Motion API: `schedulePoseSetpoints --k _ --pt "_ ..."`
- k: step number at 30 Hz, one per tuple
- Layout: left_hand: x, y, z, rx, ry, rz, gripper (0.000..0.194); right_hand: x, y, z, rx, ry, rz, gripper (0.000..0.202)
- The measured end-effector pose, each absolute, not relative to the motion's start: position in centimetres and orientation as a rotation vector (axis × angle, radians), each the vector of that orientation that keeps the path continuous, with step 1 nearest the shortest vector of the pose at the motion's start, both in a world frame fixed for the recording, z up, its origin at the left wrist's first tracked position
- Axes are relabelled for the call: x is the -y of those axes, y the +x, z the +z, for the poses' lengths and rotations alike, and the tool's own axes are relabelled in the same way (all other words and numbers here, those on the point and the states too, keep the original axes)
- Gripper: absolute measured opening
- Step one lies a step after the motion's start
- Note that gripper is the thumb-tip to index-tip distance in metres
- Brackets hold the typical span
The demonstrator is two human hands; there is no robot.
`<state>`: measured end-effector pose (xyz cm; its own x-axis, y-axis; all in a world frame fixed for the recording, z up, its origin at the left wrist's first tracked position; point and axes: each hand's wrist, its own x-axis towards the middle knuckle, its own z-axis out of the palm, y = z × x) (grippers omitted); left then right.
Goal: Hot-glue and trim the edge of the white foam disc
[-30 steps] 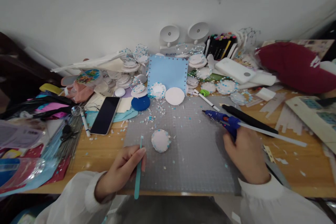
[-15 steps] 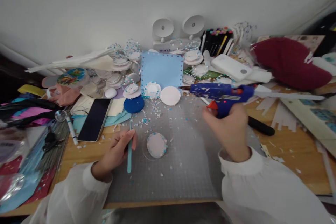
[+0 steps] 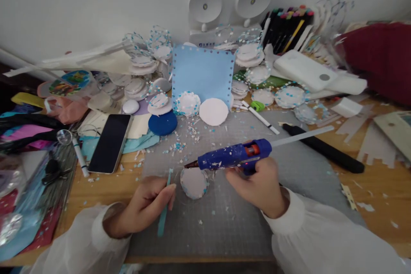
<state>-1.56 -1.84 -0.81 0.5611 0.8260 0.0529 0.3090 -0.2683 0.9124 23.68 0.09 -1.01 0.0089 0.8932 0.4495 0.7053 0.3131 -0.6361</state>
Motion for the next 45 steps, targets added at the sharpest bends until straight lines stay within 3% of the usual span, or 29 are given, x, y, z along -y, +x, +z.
schedulePoseSetpoints --k 5,45 --pt "2.21 -1.60 -1.02 -0.930 1.874 0.641 0.044 0.26 23.46 -1.29 1.805 -1.317 0.266 0.007" --pt "2.04 -1.13 -0.52 -0.844 1.925 0.629 0.038 0.52 23.26 -1.49 1.854 -1.319 0.153 0.009"
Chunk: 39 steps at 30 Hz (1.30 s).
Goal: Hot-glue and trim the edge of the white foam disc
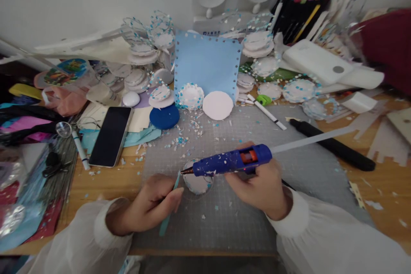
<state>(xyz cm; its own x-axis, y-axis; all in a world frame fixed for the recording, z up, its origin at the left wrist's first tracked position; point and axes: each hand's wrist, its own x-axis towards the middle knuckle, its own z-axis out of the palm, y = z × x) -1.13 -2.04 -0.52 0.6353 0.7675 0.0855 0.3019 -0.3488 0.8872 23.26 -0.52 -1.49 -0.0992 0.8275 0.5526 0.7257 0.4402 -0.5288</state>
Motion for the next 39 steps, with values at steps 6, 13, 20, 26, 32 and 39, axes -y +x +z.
schedulePoseSetpoints --k 6,13,20,26,32,39 --pt "2.07 -1.17 -0.52 -0.835 1.944 0.632 0.038 0.35 23.15 -1.35 1.874 -1.314 0.143 0.009" --pt "2.07 -1.24 -0.76 -0.841 1.976 0.631 0.039 0.38 23.19 -1.45 1.861 -1.316 0.160 0.009" --pt "2.08 -1.16 -0.90 -0.817 1.969 0.657 0.038 0.37 23.44 -1.42 1.887 -1.314 0.159 0.010" --pt "2.07 -1.11 -0.95 -0.802 1.974 0.712 0.036 0.29 23.47 -1.43 1.903 -1.295 0.144 0.011" --pt "1.93 -1.09 -0.45 -0.793 1.934 0.683 0.035 0.31 23.54 -1.28 1.911 -1.290 0.148 0.011" --pt "1.90 -1.14 -0.69 -0.782 1.930 0.694 0.035 0.27 23.50 -1.15 1.911 -1.290 0.132 0.010"
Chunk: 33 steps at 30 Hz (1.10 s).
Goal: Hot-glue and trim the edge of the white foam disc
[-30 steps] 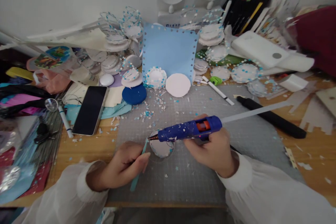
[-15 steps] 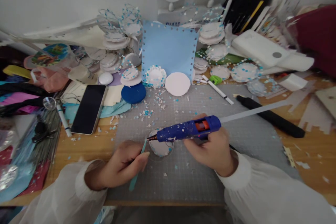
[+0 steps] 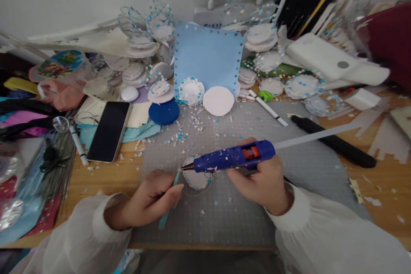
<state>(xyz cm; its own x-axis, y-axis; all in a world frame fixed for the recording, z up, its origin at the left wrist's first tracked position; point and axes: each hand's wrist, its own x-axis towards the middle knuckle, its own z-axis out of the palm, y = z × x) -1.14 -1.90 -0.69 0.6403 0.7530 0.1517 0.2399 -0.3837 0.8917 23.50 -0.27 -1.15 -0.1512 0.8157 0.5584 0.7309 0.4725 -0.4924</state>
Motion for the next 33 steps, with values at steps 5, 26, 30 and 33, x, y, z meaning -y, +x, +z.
schedulePoseSetpoints --k 5,26,30,33 --pt "1.84 -1.07 -0.81 -0.763 1.918 0.703 0.036 0.33 23.51 -1.21 1.909 -1.278 0.142 0.009" --pt "1.81 -1.15 -0.95 -0.764 1.950 0.693 0.037 0.34 23.51 -1.16 1.890 -1.285 0.135 0.010" --pt "1.76 -1.10 -0.91 -0.763 1.941 0.686 0.037 0.40 23.46 -1.02 1.892 -1.301 0.150 0.012" --pt "1.77 -1.10 -0.82 -0.757 1.928 0.682 0.037 0.43 23.41 -0.93 1.888 -1.320 0.173 0.013"
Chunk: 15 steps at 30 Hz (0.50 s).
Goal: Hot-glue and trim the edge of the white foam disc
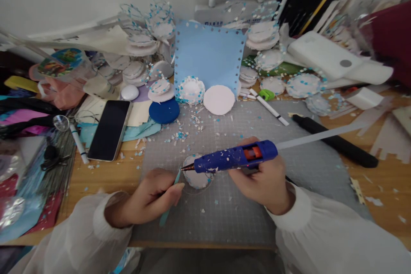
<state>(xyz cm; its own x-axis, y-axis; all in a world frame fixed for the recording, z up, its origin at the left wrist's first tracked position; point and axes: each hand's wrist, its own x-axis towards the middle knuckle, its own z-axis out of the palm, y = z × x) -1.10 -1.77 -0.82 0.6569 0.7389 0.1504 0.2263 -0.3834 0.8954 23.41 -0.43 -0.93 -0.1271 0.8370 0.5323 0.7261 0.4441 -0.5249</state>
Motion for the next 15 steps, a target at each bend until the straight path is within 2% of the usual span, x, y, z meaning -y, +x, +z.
schedulePoseSetpoints --k 15 --pt "1.81 -1.09 -0.69 -0.766 1.932 0.682 0.037 0.83 23.10 -1.27 1.808 -1.406 0.092 0.015"
